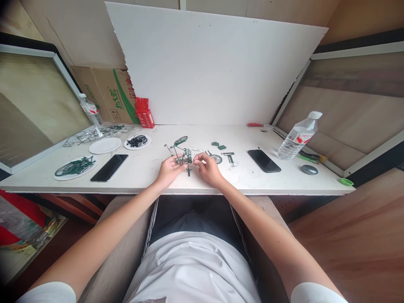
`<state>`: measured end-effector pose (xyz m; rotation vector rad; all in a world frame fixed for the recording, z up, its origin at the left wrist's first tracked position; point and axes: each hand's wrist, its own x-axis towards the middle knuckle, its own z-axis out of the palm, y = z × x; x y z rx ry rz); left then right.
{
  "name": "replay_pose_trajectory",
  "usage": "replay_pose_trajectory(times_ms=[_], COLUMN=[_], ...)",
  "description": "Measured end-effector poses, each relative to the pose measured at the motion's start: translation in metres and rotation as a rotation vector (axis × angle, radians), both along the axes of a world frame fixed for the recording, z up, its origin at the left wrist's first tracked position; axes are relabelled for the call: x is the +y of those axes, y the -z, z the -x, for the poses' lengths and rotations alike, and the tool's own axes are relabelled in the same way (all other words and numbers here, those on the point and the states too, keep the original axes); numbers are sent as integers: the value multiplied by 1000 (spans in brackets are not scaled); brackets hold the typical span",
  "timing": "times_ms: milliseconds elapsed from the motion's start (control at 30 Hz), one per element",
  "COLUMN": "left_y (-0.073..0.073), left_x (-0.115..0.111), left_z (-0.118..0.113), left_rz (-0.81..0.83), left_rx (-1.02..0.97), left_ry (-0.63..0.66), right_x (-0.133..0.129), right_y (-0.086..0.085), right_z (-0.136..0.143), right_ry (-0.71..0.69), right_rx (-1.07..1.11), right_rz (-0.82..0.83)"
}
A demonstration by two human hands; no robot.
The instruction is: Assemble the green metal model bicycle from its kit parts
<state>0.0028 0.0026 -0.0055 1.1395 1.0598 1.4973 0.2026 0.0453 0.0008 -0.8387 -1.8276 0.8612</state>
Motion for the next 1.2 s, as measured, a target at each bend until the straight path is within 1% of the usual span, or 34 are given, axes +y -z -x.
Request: replay_pose_trajectory(times_ms=[167,300,500,633,700,867,1033,1200], left_y=[0,-2,1,5,5,2,-1,1], left_x=[0,0,1,4,4,2,-1,1], left_z=[0,0,0,1,1,1,0,0], left_rz=[-3,-3,-5,-4,-8,2,5,-12], left_rx=[13,13,11,8,5,13,50,63], left_ry=[-2,-10,-14,-14,-12,0,28,20], right_x=[3,2,-5,-7,-8,-10,-11,-13], right_y=[3,1,-4,-2,-2,-3,-5,-8], right_z=[-1,-1,3,5,6,7,7,7], right_ry=[-30,3,79,141,187,262,285,263], right_rx=[-27,-48,-191,-309,-372,-515,-598,-605], right_rz=[13,-9,-147,-260,-287,-303,-291,-228])
